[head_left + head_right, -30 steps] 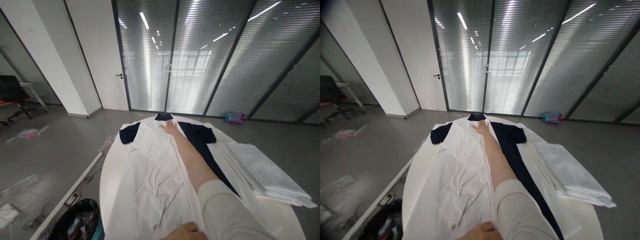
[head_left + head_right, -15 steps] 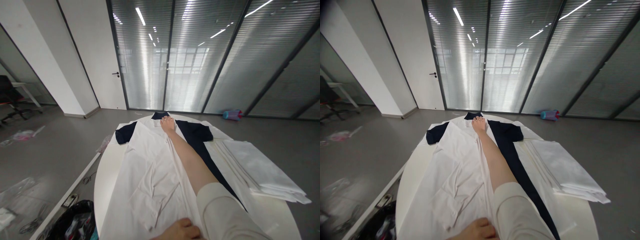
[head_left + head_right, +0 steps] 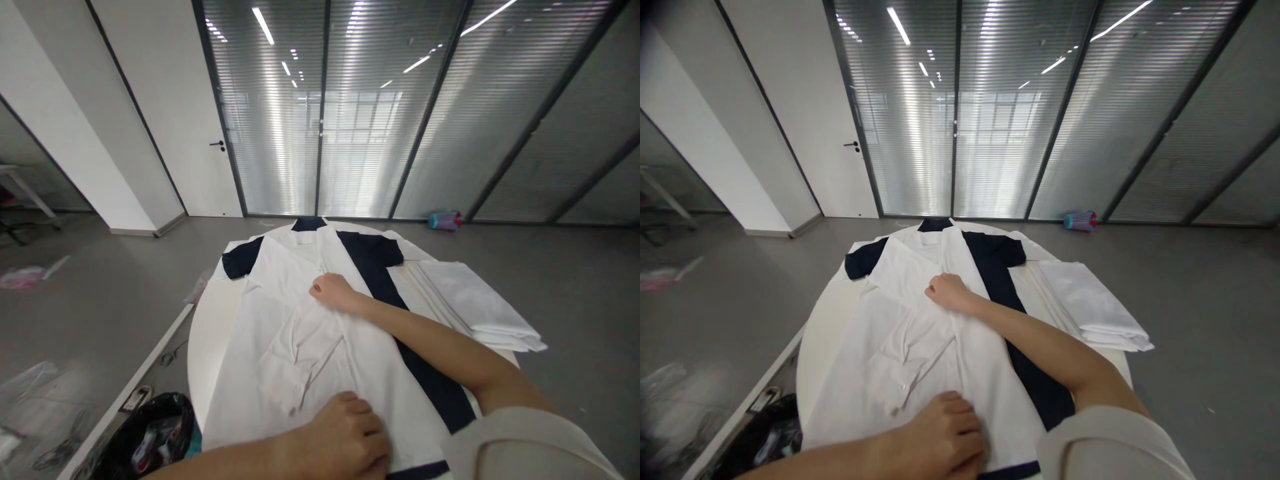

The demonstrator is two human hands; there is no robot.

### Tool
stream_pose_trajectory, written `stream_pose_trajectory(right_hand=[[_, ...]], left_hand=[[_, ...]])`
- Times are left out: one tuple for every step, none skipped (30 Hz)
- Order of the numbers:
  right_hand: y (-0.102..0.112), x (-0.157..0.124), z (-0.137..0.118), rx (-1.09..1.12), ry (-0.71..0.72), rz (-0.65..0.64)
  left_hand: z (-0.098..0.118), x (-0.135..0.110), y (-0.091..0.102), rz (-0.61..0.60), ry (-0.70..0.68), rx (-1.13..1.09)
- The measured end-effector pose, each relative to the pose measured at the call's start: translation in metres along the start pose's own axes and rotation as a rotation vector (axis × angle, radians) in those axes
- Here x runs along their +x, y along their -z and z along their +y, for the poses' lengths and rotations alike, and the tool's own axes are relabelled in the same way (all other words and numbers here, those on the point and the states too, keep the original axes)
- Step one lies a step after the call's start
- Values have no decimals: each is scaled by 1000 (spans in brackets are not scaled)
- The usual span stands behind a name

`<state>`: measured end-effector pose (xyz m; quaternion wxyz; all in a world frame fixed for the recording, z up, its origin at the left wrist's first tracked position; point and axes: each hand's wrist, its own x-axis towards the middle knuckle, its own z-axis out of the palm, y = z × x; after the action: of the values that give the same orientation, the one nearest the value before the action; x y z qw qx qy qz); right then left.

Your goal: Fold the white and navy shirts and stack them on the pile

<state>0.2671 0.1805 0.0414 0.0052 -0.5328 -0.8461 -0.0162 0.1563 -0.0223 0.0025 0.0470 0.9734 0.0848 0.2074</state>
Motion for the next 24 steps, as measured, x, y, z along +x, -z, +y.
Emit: stream_pose_trajectory(right_hand=[[-4,-10,-1,4,16,-18],[-7,-17,-3,6,34,-29],[-9,-22,-4,4,52,-33],[-11,-25,-6,-1,72,-32],[-11,-27,-8,-6,92,-26],[-10,-28,-13,-10,111,-20],[-7,-28,-18,-14,144,-10],[-4,-28,-26,-19,202,7],[-1,-29,-36,-25,288,32],[3,-30,-49,-33,399,62],[7,-32,-62,-42,527,94],[10,-35,-78,-49,657,122],[13,-37,-94,-54,777,144],[15,-41,-110,-52,876,157],[17,-44,-125,-45,961,167],[17,-47,-140,-33,1036,175],[17,-51,-153,-19,1101,183],[17,-55,-166,-8,1164,191],[15,-59,-176,-1,1224,198],[13,-63,-186,2,1277,208],[11,-67,-194,3,1322,220],[8,-71,-200,2,1355,234],[6,-74,-206,1,1379,250],[3,-77,-211,2,1391,269]], left_hand=[[1,0,3,-15,4,-8],[1,0,5,-31,6,-11],[1,0,6,-47,4,-11],[1,0,6,-62,1,-9],[0,0,6,-70,-3,-7],[0,0,4,-71,-11,-6],[-1,0,2,-65,-23,-8],[-1,0,0,-56,-36,-11],[-1,0,-1,-39,-50,-15],[0,0,-2,-18,-67,-16],[2,-1,-1,3,-90,-12],[4,-1,1,21,-123,-3],[8,-2,5,33,-163,11],[13,-4,10,36,-213,29],[18,-6,17,33,-260,50],[24,-9,25,26,-298,71],[29,-13,34,22,-319,92],[33,-17,42,20,-321,112],[37,-21,50,17,-310,130],[40,-25,57,13,-291,144],[43,-29,63,9,-270,153],[45,-33,68,5,-253,158],[46,-36,71,1,-240,158],[48,-38,72,-9,-230,155]])
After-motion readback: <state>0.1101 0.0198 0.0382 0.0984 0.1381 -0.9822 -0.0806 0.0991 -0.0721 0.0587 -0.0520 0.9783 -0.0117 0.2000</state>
